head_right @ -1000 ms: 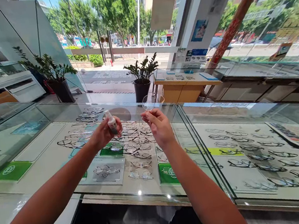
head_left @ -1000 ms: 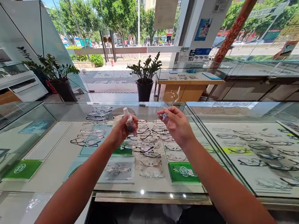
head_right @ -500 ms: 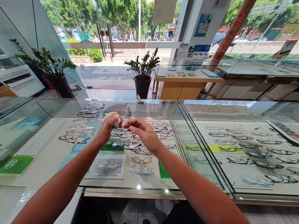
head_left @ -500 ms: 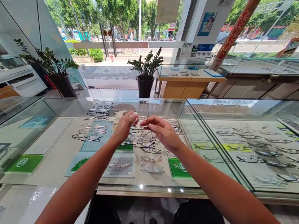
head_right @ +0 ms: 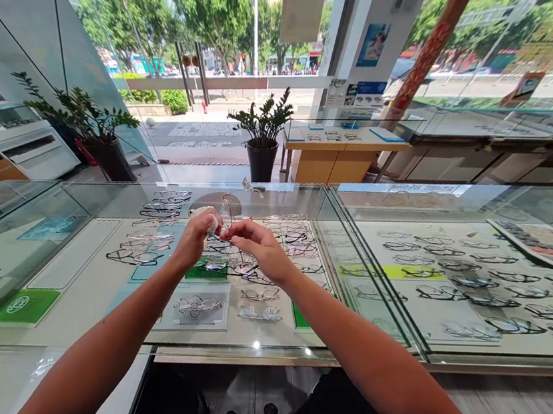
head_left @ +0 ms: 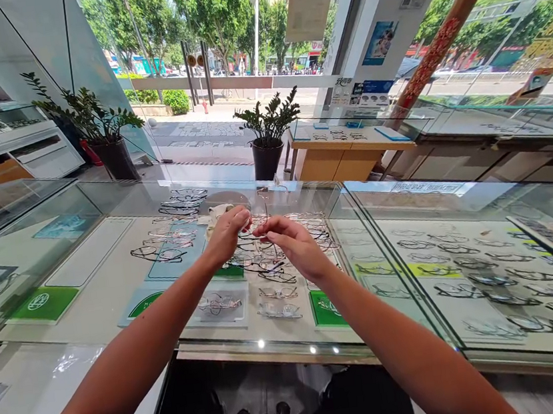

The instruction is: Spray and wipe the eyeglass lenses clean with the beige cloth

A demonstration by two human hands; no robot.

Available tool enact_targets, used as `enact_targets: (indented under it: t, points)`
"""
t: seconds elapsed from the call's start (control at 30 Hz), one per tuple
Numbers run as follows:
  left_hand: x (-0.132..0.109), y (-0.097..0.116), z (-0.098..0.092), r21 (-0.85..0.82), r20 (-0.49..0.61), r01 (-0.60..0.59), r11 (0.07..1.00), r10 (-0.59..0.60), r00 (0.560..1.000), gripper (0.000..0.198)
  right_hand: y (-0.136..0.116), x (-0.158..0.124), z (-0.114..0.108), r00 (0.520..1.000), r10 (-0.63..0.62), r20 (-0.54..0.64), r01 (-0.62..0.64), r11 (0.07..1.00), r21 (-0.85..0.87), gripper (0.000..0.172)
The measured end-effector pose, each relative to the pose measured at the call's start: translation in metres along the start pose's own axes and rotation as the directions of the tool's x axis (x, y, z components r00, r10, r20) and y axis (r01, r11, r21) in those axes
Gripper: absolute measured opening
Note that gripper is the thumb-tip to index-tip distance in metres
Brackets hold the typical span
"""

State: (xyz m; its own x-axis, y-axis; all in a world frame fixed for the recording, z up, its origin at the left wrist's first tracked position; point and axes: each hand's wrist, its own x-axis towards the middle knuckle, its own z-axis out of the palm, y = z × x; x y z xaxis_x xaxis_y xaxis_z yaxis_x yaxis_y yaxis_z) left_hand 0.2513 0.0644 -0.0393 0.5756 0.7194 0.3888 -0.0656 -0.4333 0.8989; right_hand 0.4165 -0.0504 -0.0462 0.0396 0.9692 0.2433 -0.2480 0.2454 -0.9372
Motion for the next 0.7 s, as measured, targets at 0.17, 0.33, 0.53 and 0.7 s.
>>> enact_targets:
  t: [0.17, 0.33, 0.53, 0.7]
  points:
    - [0.005, 0.000, -0.011, -0.089, -0.076, -0.037, 0.995, 0.030, 0.997, 0.059, -0.005, 0.001, -0.003, 1.000, -0.010, -0.020, 0.010, 1.000, 0.026, 0.017]
    - [0.028, -0.009, -0.067, -0.076, -0.503, -0.098, 0.992, 0.047, 0.863, 0.054, -0.017, 0.009, -0.016, 0.993, -0.030, -0.118, 0.041, 0.995, 0.095, 0.015]
    - [0.040, -0.019, -0.138, -0.021, -0.835, 0.041, 0.999, -0.040, 0.548, 0.036, -0.030, 0.015, -0.031, 0.977, -0.019, -0.214, 0.052, 0.987, 0.152, 0.015]
    - [0.038, -0.023, -0.143, 0.004, -0.815, 0.079, 0.997, -0.042, 0.578, 0.043, -0.033, 0.015, -0.029, 0.981, -0.037, -0.190, 0.068, 0.984, 0.164, 0.013]
